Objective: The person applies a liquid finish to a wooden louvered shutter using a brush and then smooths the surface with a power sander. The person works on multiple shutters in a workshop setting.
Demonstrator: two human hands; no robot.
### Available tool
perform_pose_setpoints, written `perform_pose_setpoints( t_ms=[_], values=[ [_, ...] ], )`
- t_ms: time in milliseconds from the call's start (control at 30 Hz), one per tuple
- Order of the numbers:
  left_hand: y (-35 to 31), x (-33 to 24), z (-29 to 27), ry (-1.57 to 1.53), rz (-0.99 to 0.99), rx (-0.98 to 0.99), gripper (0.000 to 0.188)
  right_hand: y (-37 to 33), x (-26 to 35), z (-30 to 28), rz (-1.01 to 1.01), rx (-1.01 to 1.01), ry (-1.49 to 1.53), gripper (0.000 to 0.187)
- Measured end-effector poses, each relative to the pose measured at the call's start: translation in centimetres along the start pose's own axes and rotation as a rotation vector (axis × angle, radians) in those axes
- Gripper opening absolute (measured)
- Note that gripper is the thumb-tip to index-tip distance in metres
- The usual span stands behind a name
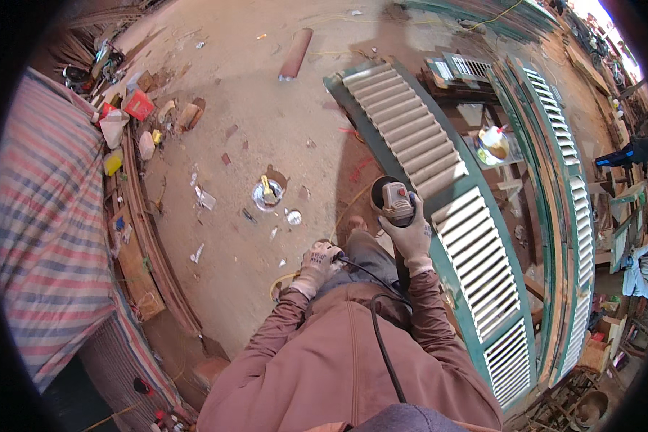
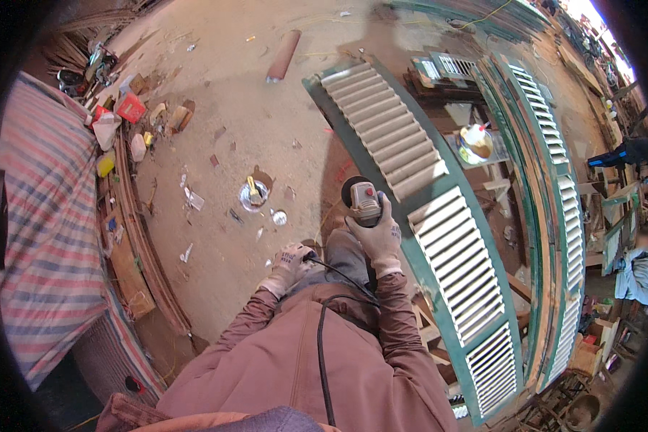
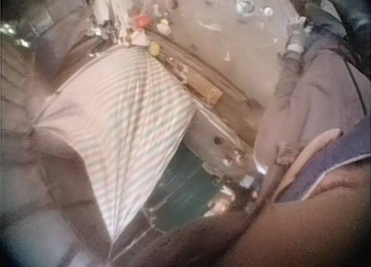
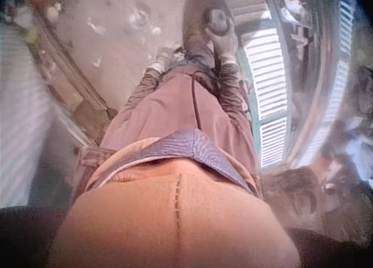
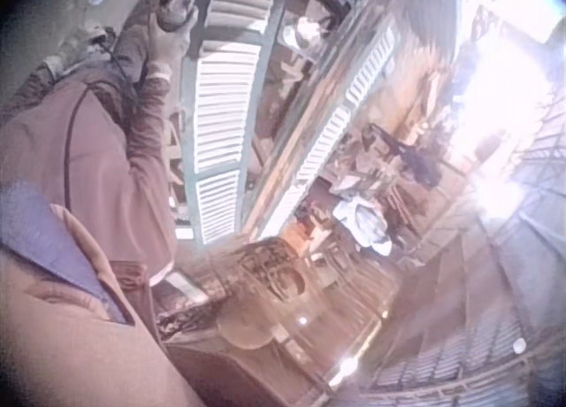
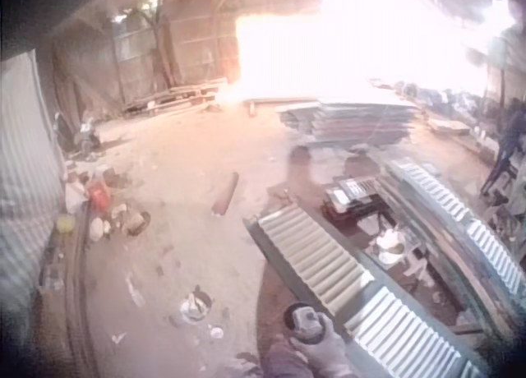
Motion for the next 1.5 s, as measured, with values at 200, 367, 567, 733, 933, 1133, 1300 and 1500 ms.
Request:
perform_pose_setpoints(
  t_ms=[200,367,567,733,933,1133,1300,1500],
  values=[
    [11.0,8.1,-4.1,-0.055,0.026,-0.003,0.019,12.0,4.2,7.7,-0.052,0.045,-0.004,0.093],
    [24.0,15.7,-7.3,0.093,0.042,0.07,0.028,24.0,9.0,14.2,-0.049,0.096,-0.058,0.096],
    [37.3,20.6,-12.4,0.12,0.044,0.385,0.03,36.4,13.6,18.2,0.037,0.093,-0.006,0.1],
    [44.0,26.1,-13.5,0.072,0.111,0.487,0.031,43.2,15.5,20.5,0.146,0.012,0.014,0.101],
    [54.0,31.8,-14.1,0.012,0.171,0.98,0.045,48.8,15.5,24.3,0.238,-0.23,0.118,0.106],
    [64.0,36.0,-19.0,0.043,0.569,1.106,0.057,48.4,17.8,27.2,0.677,-0.445,0.044,0.106],
    [68.1,34.8,-20.4,-0.173,0.53,1.309,0.053,47.7,19.5,30.1,0.793,-0.64,0.078,0.104],
    [69.0,27.2,-19.5,-0.559,0.347,1.568,0.045,48.8,17.8,31.8,0.972,-0.756,0.063,0.1]
  ],
)
Point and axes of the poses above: each hand's wrist, its own y-axis towards the middle knuckle, its own z-axis out of the palm, x = y × z, the point moved 9 cm from there along y, towards the middle knuckle, and after that the axes turned 3 degrees about z, right-handed, at the moved point
